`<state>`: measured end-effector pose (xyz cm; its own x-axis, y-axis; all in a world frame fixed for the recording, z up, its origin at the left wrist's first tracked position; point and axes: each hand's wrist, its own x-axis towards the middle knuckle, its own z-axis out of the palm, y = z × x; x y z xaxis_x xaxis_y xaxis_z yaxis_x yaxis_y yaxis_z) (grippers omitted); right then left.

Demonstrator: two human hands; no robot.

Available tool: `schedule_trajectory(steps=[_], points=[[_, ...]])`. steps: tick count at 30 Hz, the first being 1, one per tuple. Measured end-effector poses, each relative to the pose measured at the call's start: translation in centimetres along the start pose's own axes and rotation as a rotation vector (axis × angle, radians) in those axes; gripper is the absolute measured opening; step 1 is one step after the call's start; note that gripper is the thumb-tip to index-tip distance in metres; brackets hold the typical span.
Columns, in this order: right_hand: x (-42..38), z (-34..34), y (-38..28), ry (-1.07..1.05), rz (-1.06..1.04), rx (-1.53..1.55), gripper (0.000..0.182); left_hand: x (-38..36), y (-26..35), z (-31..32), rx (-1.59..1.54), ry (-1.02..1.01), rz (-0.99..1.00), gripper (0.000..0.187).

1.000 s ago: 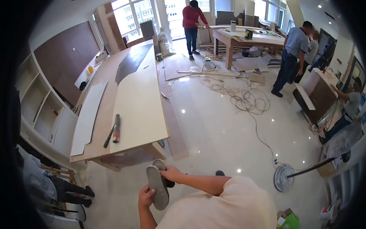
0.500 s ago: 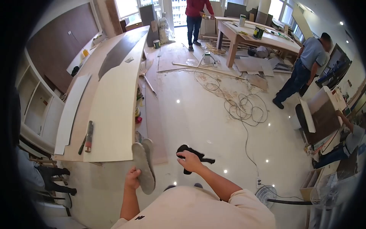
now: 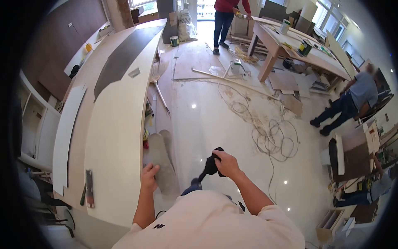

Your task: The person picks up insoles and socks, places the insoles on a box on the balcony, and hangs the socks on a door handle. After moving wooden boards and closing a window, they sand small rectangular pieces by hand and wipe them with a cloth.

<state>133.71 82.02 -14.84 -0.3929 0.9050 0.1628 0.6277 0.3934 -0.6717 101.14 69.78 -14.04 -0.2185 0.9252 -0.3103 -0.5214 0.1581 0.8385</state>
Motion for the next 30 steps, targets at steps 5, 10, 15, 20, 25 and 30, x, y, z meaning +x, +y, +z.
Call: schedule_trajectory(steps=[5,10,15,20,25,30], points=[[13.5,-4.2,1.8,0.137,0.146,0.184,0.031,17.5,5.7,7.1,0.075,-0.14,-0.08,0.028],[28.3,-4.9,9.1,0.15,0.258,0.359,0.019,36.7,7.8,12.2,0.135,-0.21,-0.079,0.028],[46.4,-3.2,12.4,-0.071,0.129,0.408,0.023,50.2,10.7,15.9,0.031,-0.132,-0.074,0.028],[64.2,-1.3,9.8,-0.427,-0.017,0.432,0.029,58.7,16.3,17.0,-0.086,-0.034,-0.012,0.03],[80.2,1.6,7.6,-0.588,-0.14,0.431,0.031,69.8,21.0,15.6,-0.1,0.082,0.128,0.031],[94.1,5.0,9.2,-0.494,-0.107,0.465,0.03,85.3,25.3,13.5,0.023,0.017,0.2,0.028]])
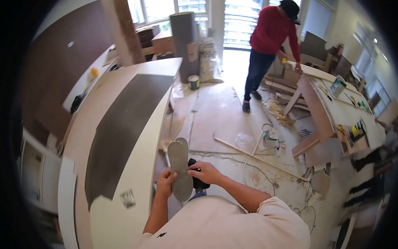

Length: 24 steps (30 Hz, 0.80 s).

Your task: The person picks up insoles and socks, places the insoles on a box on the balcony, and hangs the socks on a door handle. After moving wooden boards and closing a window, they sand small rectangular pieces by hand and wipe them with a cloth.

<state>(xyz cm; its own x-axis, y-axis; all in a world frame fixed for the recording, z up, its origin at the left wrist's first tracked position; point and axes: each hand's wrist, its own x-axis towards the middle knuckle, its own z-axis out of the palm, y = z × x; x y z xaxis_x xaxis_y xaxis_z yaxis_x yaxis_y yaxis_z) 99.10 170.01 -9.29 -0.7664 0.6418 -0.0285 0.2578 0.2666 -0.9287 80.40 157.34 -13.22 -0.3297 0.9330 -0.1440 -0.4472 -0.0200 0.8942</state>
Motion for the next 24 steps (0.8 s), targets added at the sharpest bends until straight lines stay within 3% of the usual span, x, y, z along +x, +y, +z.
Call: schedule_trajectory(steps=[10,15,20,24], points=[[20.2,-16.6,2.5,0.424,0.112,0.072,0.022,32.6,6.9,7.1,0.314,-0.337,0.019,0.024],[32.1,-24.3,6.5,0.425,0.098,0.086,0.023,48.7,6.1,8.1,0.433,-0.383,0.066,0.022],[45.5,-32.0,8.1,0.223,0.081,0.004,0.027,60.2,10.2,5.6,0.445,-0.095,0.036,0.014],[54.5,-36.9,10.4,0.173,0.079,-0.133,0.026,65.5,15.1,1.7,0.174,0.038,0.1,0.011]])
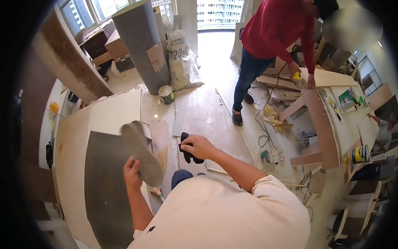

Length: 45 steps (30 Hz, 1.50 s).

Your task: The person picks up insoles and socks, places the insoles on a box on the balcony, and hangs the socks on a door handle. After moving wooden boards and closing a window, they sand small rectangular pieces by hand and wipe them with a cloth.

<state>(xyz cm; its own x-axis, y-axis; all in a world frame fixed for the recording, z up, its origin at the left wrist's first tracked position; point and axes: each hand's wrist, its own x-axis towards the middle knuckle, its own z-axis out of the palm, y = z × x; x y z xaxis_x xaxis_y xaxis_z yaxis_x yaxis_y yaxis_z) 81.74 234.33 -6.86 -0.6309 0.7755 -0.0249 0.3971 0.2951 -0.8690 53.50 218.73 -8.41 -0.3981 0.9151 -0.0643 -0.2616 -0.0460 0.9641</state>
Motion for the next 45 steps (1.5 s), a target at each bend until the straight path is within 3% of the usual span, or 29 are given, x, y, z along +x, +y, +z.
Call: schedule_trajectory(steps=[3,6,14,18,21,25,31,34,38,45], points=[[6.8,-2.0,2.4,0.007,0.005,-0.004,0.024,3.9,2.0,-0.5,-0.242,0.099,0.004,0.025],[13.4,-3.6,5.8,0.063,0.069,-0.006,0.023,10.4,2.3,0.1,-0.3,0.183,0.002,0.024],[31.8,-11.0,19.0,0.194,0.347,-0.186,0.025,36.9,1.0,1.8,0.051,-0.024,-0.04,0.025],[39.5,-18.9,18.7,0.415,0.41,-0.137,0.024,51.9,2.0,9.2,0.087,-0.244,-0.146,0.024],[45.0,-24.8,20.5,0.572,0.429,-0.099,0.025,62.5,1.0,16.1,0.297,-0.434,-0.042,0.021],[53.2,-31.6,27.2,0.75,0.453,-0.019,0.025,74.9,-3.1,26.5,0.316,-0.581,0.033,0.019],[68.3,-42.1,38.3,0.776,0.552,0.039,0.027,92.9,-10.6,39.2,0.404,-0.643,0.004,0.019],[75.7,-49.1,42.8,0.73,0.614,0.001,0.027,101.0,-11.1,44.5,0.318,-0.594,-0.256,0.019],[83.3,-58.5,43.9,0.819,0.647,0.089,0.029,110.4,-11.1,50.2,0.327,-0.649,-0.178,0.023],[95.8,-71.8,48.0,0.911,0.477,0.066,0.027,126.0,-11.5,62.6,0.066,-0.503,-0.511,0.024]])
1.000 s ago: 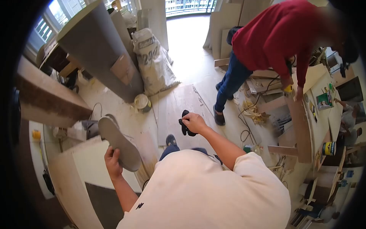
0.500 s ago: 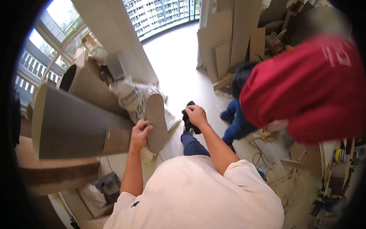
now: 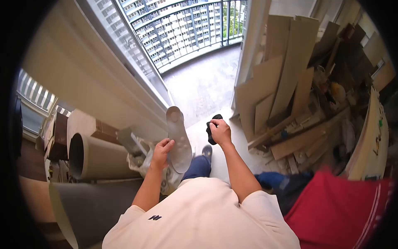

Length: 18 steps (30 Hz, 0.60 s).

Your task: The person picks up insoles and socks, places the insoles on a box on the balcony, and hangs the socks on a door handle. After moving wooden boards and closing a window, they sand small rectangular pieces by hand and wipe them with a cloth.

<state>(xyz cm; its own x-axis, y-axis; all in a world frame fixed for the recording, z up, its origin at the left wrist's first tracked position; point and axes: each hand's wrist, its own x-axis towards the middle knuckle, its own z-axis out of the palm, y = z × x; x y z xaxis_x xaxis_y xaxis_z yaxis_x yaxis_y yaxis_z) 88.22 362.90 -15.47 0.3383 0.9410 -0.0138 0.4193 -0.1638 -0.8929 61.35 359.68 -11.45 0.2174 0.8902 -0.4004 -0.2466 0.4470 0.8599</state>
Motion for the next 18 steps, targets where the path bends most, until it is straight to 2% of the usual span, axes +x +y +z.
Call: schedule_trajectory(steps=[3,5,7,9,14,15,16,18], points=[[8.4,1.3,-1.7,-0.02,-0.077,0.0,0.022,12.1,2.1,-0.3,-0.087,0.007,0.046,0.026],[15.1,3.3,-1.5,-0.013,-0.154,-0.044,0.021,20.0,3.8,-0.3,0.028,0.053,0.091,0.03],[21.8,4.9,-2.1,-0.04,-0.157,-0.04,0.021,29.3,4.4,-0.6,0.142,0.14,0.142,0.032],[27.4,6.2,-3.6,-0.011,-0.138,-0.036,0.021,35.4,6.0,-0.4,0.177,0.189,0.123,0.032],[38.7,8.3,-7.4,0.016,-0.061,0.063,0.023,47.1,12.5,0.0,0.393,0.191,0.201,0.026],[41.3,9.2,-7.1,0.042,-0.141,0.078,0.023,48.9,14.0,-0.2,0.454,0.171,0.198,0.025],[43.8,10.0,-6.7,0.054,-0.168,0.051,0.026,51.2,15.1,0.2,0.511,0.13,0.193,0.024],[48.4,11.3,-5.8,0.024,-0.11,0.062,0.038,54.5,17.3,0.5,0.429,0.057,0.197,0.025]])
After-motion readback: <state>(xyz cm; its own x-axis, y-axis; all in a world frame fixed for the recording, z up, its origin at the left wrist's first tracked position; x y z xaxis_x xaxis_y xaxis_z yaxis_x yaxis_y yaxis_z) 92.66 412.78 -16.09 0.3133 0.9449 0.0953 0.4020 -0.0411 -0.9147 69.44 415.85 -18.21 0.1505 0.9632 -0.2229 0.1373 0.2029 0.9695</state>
